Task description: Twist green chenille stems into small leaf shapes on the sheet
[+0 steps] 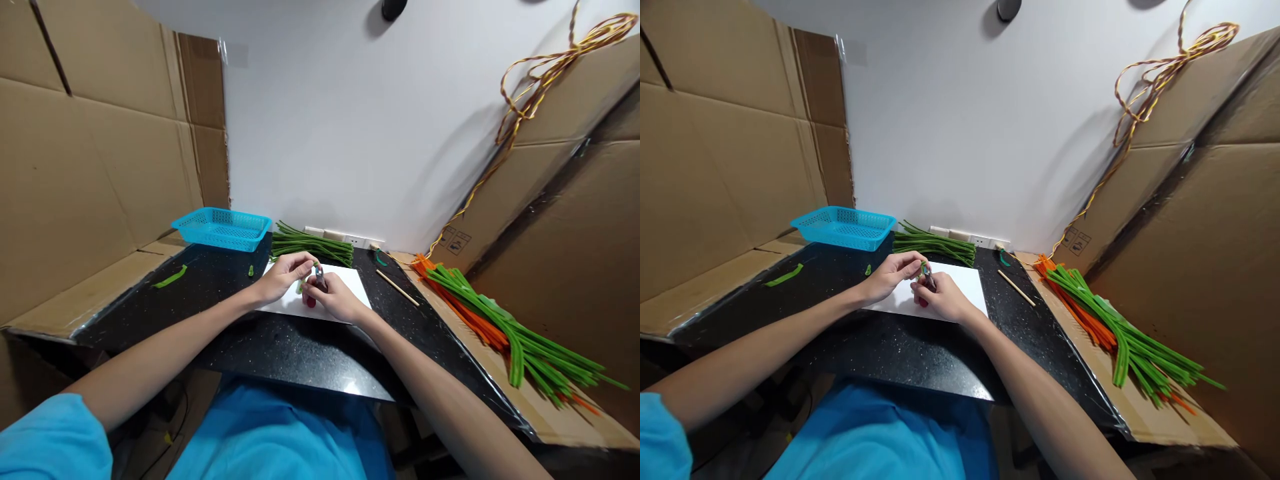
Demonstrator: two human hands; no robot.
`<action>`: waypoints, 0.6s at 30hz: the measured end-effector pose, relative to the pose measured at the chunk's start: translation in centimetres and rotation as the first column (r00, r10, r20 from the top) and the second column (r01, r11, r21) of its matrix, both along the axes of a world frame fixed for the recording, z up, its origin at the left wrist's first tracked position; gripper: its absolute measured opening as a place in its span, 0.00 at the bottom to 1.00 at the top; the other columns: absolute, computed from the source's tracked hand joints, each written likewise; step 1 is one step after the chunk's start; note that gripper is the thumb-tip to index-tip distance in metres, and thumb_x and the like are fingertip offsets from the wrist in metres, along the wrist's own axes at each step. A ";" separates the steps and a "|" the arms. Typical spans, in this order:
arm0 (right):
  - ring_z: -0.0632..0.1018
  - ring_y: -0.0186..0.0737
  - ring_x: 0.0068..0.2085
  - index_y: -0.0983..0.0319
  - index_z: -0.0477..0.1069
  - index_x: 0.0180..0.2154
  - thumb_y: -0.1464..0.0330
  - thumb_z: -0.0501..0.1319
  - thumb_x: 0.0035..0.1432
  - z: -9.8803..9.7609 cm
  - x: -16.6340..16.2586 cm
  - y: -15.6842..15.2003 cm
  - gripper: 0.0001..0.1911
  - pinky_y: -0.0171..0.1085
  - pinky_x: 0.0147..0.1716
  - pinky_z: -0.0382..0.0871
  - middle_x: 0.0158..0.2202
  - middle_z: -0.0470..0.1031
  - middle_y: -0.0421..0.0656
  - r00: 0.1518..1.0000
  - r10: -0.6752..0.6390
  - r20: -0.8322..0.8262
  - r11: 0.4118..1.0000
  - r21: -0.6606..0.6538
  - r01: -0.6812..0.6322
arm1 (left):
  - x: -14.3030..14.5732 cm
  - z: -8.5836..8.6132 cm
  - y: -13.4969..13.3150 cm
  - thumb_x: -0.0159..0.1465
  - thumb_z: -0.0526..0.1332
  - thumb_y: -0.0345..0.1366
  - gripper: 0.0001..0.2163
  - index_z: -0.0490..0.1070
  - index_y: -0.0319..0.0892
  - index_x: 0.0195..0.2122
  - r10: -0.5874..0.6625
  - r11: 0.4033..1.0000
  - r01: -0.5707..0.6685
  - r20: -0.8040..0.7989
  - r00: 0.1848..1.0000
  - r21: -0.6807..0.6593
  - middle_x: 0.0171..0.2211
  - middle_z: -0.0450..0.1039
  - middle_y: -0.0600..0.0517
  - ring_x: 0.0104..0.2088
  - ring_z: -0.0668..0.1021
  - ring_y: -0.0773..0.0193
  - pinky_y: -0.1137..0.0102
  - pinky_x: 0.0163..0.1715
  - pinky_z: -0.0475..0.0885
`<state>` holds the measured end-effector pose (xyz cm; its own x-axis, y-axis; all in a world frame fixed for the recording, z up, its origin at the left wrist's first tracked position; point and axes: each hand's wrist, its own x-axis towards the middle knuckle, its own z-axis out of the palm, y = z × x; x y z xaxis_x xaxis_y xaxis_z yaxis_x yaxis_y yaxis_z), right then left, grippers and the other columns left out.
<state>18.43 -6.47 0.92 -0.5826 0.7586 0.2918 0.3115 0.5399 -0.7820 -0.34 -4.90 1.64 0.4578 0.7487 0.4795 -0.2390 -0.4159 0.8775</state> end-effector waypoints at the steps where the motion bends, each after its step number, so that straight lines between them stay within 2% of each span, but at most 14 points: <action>1: 0.73 0.38 0.28 0.62 0.73 0.26 0.59 0.59 0.69 0.0 -0.1 -0.1 0.20 0.38 0.34 0.66 0.25 0.76 0.43 1.000 -0.007 0.009 1.000 0.005 0.007 | 0.1 0.1 -0.1 0.67 0.69 0.45 0.14 0.81 0.38 0.40 -0.005 1.000 0.005 -0.003 1.000 0.002 0.31 0.76 0.48 0.30 0.76 0.63 0.72 0.30 0.69; 7: 0.75 0.38 0.29 0.62 0.72 0.25 0.64 0.59 0.66 0.1 -0.1 -0.1 0.16 0.36 0.33 0.66 0.25 0.77 0.42 0.999 -0.037 0.027 0.999 0.038 0.036 | 0.4 0.3 -0.8 0.67 0.69 0.42 0.10 0.82 0.39 0.40 0.015 0.999 -0.013 -0.042 0.999 0.047 0.32 0.78 0.46 0.29 0.78 0.61 0.71 0.30 0.72; 12: 0.74 0.37 0.27 0.62 0.72 0.26 0.62 0.59 0.67 0.0 0.0 0.1 0.18 0.36 0.30 0.65 0.24 0.76 0.42 0.992 -0.126 0.006 0.990 0.068 0.125 | 0.2 0.2 -0.7 0.62 0.72 0.35 0.04 0.84 0.41 0.37 0.139 0.985 -0.134 -0.041 0.989 0.110 0.34 0.81 0.46 0.34 0.80 0.58 0.69 0.35 0.73; 15: 0.72 0.36 0.25 0.62 0.72 0.25 0.59 0.58 0.69 -0.1 0.0 0.2 0.21 0.36 0.29 0.62 0.23 0.75 0.42 0.985 -0.171 0.016 0.979 0.112 0.168 | 0.2 0.1 -0.5 0.63 0.71 0.33 0.03 0.85 0.42 0.37 0.207 0.960 -0.194 -0.048 0.977 0.203 0.34 0.82 0.46 0.36 0.79 0.57 0.69 0.39 0.72; 18: 0.73 0.37 0.26 0.61 0.71 0.25 0.55 0.58 0.70 -0.1 -0.1 0.2 0.24 0.36 0.29 0.63 0.24 0.75 0.43 0.981 -0.194 0.007 0.974 0.118 0.191 | 0.2 0.1 -0.5 0.65 0.70 0.32 0.04 0.85 0.42 0.38 0.241 0.945 -0.224 -0.046 0.969 0.238 0.35 0.82 0.46 0.36 0.79 0.58 0.70 0.39 0.71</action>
